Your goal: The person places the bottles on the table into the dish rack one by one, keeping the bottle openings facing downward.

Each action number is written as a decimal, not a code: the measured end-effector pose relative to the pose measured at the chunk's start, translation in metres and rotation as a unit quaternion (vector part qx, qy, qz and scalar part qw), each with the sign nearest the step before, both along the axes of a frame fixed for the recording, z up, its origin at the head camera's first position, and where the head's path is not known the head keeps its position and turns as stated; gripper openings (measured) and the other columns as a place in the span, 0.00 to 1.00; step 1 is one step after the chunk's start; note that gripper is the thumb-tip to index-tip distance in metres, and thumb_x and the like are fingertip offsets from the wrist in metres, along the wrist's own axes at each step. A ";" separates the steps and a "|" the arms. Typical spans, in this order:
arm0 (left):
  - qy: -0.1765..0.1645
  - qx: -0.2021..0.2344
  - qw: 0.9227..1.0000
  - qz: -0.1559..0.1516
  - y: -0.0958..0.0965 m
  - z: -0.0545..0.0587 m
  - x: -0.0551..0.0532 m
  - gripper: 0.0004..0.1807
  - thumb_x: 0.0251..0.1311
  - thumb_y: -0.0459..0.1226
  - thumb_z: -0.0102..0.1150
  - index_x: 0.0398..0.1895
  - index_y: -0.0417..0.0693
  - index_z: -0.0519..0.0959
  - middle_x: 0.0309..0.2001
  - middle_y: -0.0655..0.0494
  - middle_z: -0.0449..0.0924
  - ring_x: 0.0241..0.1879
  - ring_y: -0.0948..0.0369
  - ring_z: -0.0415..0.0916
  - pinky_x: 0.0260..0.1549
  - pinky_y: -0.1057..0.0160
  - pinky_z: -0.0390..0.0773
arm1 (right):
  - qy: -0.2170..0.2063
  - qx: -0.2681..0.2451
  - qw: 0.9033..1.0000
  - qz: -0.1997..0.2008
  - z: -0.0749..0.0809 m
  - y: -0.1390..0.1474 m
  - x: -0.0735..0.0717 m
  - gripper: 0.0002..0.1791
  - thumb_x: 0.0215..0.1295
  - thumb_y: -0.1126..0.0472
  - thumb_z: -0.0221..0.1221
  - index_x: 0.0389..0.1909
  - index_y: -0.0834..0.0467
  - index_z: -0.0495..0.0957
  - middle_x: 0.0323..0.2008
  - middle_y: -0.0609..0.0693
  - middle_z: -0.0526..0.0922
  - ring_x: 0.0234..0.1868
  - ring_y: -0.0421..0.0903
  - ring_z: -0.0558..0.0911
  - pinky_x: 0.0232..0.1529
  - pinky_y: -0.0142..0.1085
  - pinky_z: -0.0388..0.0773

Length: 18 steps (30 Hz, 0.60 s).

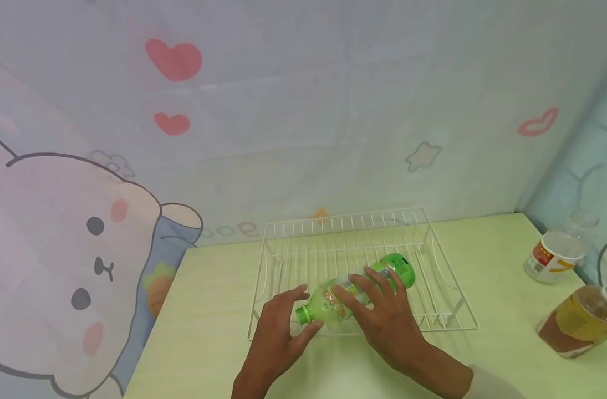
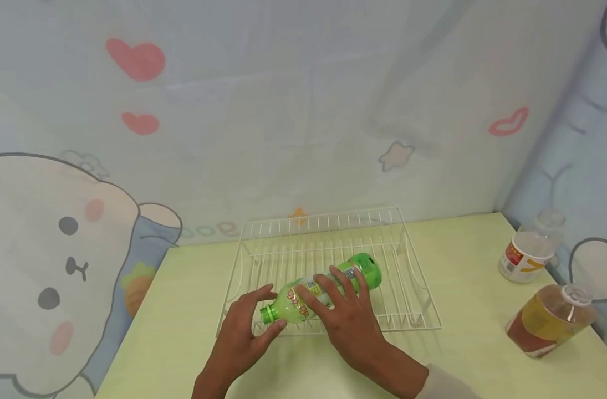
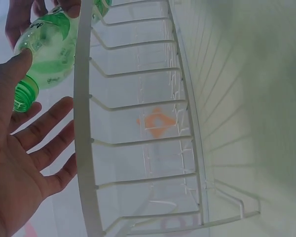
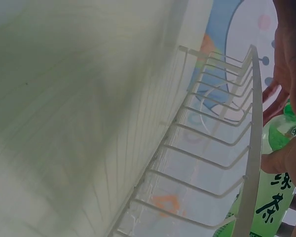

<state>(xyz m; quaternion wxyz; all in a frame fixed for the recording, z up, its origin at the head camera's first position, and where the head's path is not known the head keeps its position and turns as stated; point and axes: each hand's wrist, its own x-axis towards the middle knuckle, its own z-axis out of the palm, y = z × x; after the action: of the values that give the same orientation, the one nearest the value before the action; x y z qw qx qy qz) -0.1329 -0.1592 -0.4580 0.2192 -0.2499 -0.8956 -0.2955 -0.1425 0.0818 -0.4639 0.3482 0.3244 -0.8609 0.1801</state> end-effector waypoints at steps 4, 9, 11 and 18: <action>0.003 -0.006 1.000 -0.001 0.001 0.000 0.001 0.33 0.54 0.46 0.74 0.63 0.49 0.73 0.51 0.59 0.81 0.56 0.58 0.76 0.52 0.47 0.74 | -0.001 0.005 1.000 0.001 0.000 -0.001 0.001 0.42 0.48 0.76 0.66 0.66 0.43 0.73 0.59 0.54 0.74 0.66 0.63 0.69 0.63 0.68 0.54; 0.022 -0.013 1.000 -0.005 0.002 0.000 0.001 0.28 0.53 0.43 0.75 0.57 0.49 0.77 0.50 0.59 0.82 0.51 0.60 0.77 0.47 0.53 0.75 | 0.003 0.009 1.000 -0.001 0.000 -0.002 0.000 0.42 0.48 0.76 0.65 0.66 0.43 0.73 0.58 0.54 0.74 0.65 0.63 0.70 0.64 0.67 0.54; 0.027 -0.014 1.000 -0.004 0.002 0.000 0.001 0.27 0.53 0.43 0.75 0.56 0.49 0.77 0.50 0.59 0.82 0.50 0.61 0.77 0.46 0.54 0.75 | 0.004 0.010 1.000 -0.002 0.000 -0.002 0.000 0.42 0.49 0.76 0.65 0.66 0.43 0.73 0.58 0.54 0.74 0.65 0.63 0.70 0.64 0.67 0.54; 0.055 -0.008 0.998 0.000 0.001 0.000 0.001 0.24 0.50 0.41 0.77 0.50 0.49 0.79 0.46 0.59 0.82 0.48 0.60 0.78 0.43 0.56 0.75 | 0.007 0.011 1.000 -0.003 0.000 -0.001 -0.001 0.41 0.49 0.75 0.64 0.66 0.43 0.73 0.59 0.54 0.74 0.65 0.63 0.70 0.63 0.68 0.54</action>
<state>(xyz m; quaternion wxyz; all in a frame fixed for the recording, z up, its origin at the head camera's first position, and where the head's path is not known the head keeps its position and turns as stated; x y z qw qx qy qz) -0.1318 -0.1585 -0.4576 0.2664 -0.2671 -0.8846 -0.2743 -0.1433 0.0805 -0.4642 0.3514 0.3275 -0.8611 0.1670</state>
